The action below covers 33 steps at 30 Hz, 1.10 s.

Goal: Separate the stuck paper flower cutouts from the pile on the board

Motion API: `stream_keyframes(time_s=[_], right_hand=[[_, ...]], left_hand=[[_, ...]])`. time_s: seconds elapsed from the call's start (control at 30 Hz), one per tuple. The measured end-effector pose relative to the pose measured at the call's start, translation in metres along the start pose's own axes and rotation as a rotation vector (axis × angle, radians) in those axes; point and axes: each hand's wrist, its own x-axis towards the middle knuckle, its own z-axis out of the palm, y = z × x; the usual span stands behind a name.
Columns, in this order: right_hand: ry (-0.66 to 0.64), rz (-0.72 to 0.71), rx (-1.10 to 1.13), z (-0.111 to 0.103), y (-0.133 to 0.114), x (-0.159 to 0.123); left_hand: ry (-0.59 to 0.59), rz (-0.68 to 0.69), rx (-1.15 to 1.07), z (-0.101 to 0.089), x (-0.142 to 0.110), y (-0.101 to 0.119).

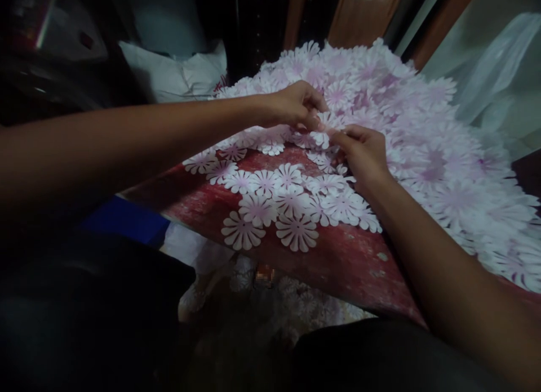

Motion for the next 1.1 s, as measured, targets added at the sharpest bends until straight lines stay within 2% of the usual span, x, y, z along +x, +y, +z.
stream_keyframes(time_s=[0.7,0.87,1.03,1.1], right_hand=[[0.026,-0.095,0.12,-0.004,0.013,0.01],[0.047,-0.062,0.124,-0.001,0.011,0.01],[0.082,0.002,0.15,0.003,0.008,0.01],[0.075,0.027,0.164,0.003,0.006,0.009]], left_hand=[[-0.058,0.017,-0.033,-0.005,-0.003,0.001],[0.002,-0.028,-0.021,-0.014,0.0,-0.005],[0.142,-0.131,-0.082,-0.017,0.0,-0.01],[0.147,-0.125,-0.091,-0.016,-0.002,-0.01]])
